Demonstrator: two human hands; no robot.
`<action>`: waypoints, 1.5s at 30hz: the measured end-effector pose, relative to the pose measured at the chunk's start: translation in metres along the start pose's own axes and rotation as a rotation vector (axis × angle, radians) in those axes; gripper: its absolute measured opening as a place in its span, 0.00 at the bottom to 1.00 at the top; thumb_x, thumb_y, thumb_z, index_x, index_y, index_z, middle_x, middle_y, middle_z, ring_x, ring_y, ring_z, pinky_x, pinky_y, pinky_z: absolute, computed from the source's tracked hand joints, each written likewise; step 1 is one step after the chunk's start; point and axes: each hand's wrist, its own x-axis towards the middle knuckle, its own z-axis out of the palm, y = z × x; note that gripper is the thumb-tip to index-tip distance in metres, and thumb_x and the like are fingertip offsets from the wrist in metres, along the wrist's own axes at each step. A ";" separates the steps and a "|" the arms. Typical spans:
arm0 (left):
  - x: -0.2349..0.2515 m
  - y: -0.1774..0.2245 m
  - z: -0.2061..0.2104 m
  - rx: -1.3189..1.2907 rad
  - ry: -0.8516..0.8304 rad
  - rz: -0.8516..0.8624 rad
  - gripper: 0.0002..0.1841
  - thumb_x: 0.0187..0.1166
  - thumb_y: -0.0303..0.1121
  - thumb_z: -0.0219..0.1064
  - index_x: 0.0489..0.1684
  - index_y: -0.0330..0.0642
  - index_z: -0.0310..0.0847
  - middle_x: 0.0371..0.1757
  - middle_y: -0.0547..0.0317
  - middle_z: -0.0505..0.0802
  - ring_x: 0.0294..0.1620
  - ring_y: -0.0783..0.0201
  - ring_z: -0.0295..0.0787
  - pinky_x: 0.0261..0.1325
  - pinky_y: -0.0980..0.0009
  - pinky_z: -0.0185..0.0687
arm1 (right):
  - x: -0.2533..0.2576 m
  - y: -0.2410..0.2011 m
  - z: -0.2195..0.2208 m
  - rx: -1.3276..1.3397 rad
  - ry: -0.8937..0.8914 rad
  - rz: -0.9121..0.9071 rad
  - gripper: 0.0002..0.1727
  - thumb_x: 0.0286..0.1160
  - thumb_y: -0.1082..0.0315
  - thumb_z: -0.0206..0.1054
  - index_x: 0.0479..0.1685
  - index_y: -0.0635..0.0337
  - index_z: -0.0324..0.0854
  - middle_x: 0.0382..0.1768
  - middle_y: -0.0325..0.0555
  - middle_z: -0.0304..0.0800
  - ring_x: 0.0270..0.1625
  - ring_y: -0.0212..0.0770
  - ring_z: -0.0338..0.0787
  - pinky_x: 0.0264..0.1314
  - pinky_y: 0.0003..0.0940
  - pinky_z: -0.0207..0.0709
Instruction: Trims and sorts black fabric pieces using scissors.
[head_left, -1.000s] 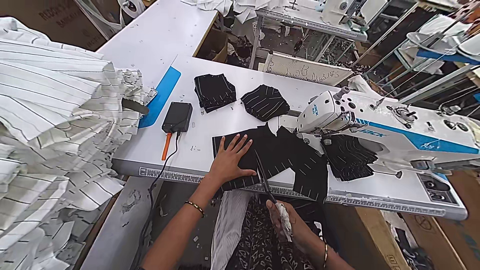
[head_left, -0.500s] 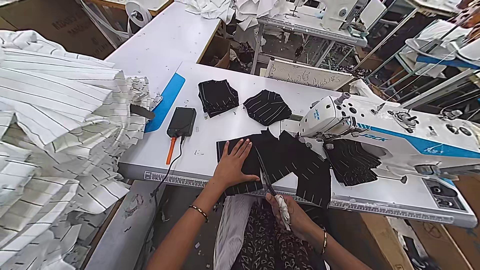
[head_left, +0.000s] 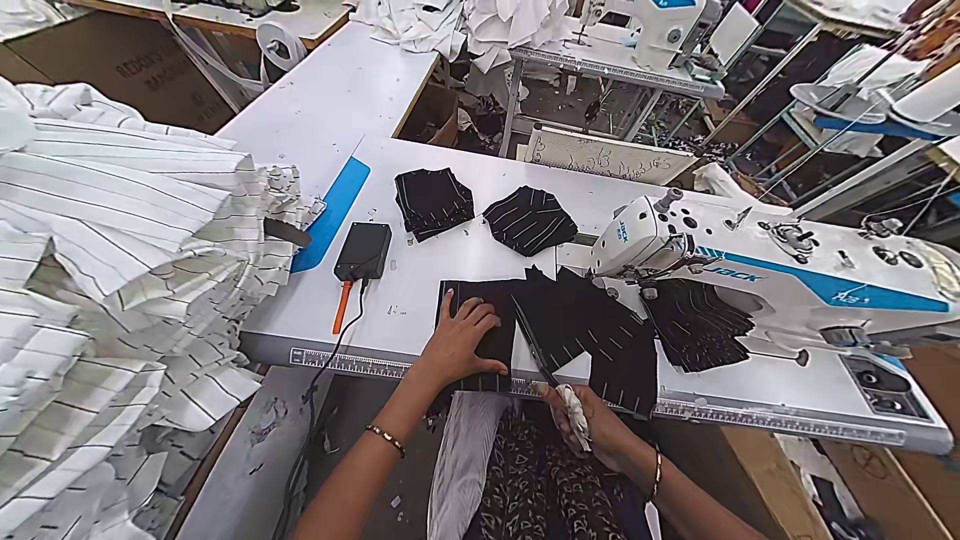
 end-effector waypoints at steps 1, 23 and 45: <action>-0.004 0.002 -0.003 0.005 -0.018 0.006 0.37 0.60 0.67 0.76 0.61 0.48 0.87 0.73 0.55 0.87 0.86 0.45 0.69 0.82 0.20 0.28 | -0.006 0.004 -0.001 0.003 0.007 0.005 0.20 0.89 0.56 0.59 0.23 0.50 0.77 0.14 0.29 0.76 0.14 0.24 0.74 0.18 0.18 0.70; 0.009 0.020 0.018 0.084 -0.079 -0.329 0.50 0.79 0.74 0.46 0.96 0.50 0.48 0.97 0.63 0.53 0.98 0.54 0.38 0.90 0.32 0.19 | -0.013 -0.002 -0.041 -0.292 -0.102 0.127 0.17 0.85 0.48 0.63 0.33 0.48 0.74 0.16 0.26 0.73 0.18 0.22 0.74 0.24 0.18 0.70; 0.012 0.008 0.015 0.082 -0.117 -0.184 0.53 0.77 0.76 0.48 0.96 0.45 0.47 0.97 0.59 0.53 0.98 0.55 0.39 0.91 0.35 0.23 | -0.004 -0.007 -0.037 -0.218 -0.079 0.105 0.17 0.85 0.52 0.65 0.29 0.50 0.75 0.14 0.28 0.73 0.14 0.24 0.74 0.19 0.18 0.70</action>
